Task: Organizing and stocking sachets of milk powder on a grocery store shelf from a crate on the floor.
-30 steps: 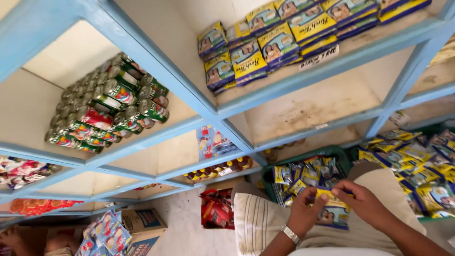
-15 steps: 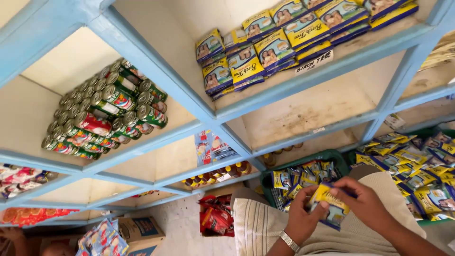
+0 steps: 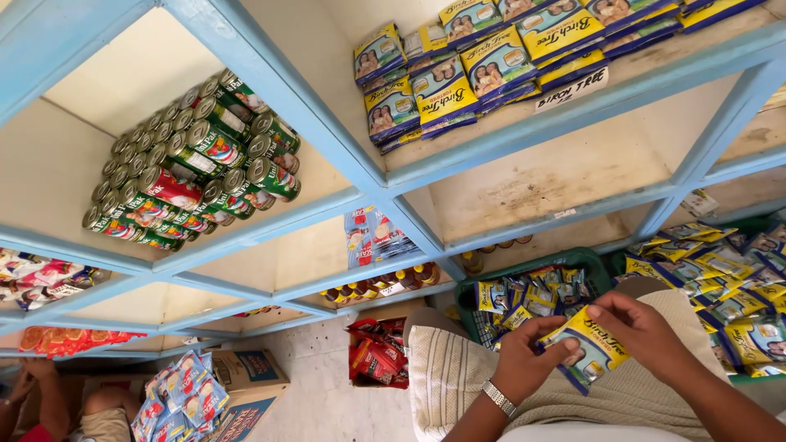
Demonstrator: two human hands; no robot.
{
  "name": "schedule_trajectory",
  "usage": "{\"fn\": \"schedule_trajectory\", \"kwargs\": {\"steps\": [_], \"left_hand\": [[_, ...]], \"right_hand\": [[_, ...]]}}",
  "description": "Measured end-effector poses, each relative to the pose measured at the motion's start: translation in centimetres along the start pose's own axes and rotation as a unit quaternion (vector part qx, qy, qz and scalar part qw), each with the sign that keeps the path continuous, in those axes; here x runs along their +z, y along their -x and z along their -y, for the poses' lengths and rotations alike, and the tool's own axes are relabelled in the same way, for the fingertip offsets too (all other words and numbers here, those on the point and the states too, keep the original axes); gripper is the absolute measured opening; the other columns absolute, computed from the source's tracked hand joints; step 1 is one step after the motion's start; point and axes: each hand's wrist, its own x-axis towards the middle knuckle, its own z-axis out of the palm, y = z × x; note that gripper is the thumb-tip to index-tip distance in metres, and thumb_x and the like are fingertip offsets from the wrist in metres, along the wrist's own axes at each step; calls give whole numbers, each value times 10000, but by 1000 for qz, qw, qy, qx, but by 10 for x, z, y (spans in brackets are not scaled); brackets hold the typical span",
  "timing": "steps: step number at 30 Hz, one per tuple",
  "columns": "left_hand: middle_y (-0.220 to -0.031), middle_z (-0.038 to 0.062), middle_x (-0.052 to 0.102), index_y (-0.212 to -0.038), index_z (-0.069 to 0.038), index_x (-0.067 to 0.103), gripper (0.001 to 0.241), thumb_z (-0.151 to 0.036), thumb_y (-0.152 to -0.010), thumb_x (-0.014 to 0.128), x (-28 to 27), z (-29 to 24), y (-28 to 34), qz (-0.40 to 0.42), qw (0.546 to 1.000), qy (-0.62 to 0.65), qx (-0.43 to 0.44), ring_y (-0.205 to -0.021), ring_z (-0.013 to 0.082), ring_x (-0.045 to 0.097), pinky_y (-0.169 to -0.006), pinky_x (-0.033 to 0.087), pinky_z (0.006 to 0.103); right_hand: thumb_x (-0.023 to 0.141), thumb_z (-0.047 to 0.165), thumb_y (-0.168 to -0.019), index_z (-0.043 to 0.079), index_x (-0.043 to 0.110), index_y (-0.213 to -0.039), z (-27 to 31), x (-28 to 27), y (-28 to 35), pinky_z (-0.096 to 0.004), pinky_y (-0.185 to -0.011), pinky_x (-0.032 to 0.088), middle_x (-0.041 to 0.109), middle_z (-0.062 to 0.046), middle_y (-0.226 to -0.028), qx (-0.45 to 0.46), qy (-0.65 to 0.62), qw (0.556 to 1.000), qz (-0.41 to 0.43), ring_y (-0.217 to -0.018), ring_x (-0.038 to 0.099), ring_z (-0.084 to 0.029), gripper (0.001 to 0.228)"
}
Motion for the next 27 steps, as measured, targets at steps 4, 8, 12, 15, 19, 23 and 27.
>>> {"fn": "schedule_trajectory", "kwargs": {"steps": [4, 8, 12, 15, 19, 23, 27], "left_hand": [[-1117, 93, 749, -1338, 21, 656, 448, -212, -972, 767, -3, 20, -7, -3, 994, 105, -35, -992, 109, 711, -872, 604, 265], [-1118, 66, 724, -1329, 34, 685, 422, -202, -988, 764, 0, 26, -6, -20, 985, 165, -31, -1002, 120, 717, -892, 619, 296], [-1091, 50, 719, -1306, 14, 713, 386, -204, -990, 756, 2, 24, -7, -43, 985, 165, -40, -977, 122, 715, -870, 625, 304], [-1084, 58, 752, -1316, 1, 710, 386, -209, -994, 747, 2, 24, -5, -48, 980, 182, -69, -963, 121, 713, -870, 626, 301], [-1032, 38, 729, -1294, -40, 668, 357, -179, -975, 744, 0, 21, 0, -57, 966, 235, -88, -956, 123, 717, -887, 629, 306], [-1013, 52, 742, -1131, -53, 655, 209, -148, -968, 744, 0, 29, 2, -89, 951, 275, -109, -937, 138, 723, -876, 631, 322], [-1013, 57, 743, -1068, -38, 668, 160, -160, -991, 737, -1, 36, 0, -96, 953, 271, -97, -927, 143, 719, -852, 634, 336]], "right_hand": [[635, 259, -997, 22, 688, -999, -5, -7, -7, -257, -606, 469, 662, -21, -809, -45, -45, 997, -52, -719, 565, -68, 243], [624, 266, -1017, 7, 708, -978, -2, -10, -7, -260, -593, 451, 648, -18, -788, -52, -23, 996, -72, -701, 540, -68, 275], [635, 239, -992, 9, 708, -973, -3, -9, -12, -251, -605, 448, 652, -4, -804, -53, -49, 994, -82, -714, 552, -62, 242], [641, 252, -1028, -4, 680, -954, -16, -10, -18, -262, -590, 435, 620, -12, -794, -34, -98, 992, -75, -697, 529, -72, 269], [614, 273, -999, 37, 679, -963, -10, -6, -16, -255, -592, 453, 620, 5, -800, 20, -101, 993, -60, -707, 546, -58, 247], [625, 276, -1018, 34, 641, -929, -25, -4, -17, -269, -557, 423, 583, -5, -770, 28, -119, 990, -66, -673, 512, -72, 259], [630, 263, -1017, 49, 613, -897, -24, 1, -15, -243, -565, 418, 559, 25, -764, -18, -146, 986, -74, -678, 506, -43, 246]]}}
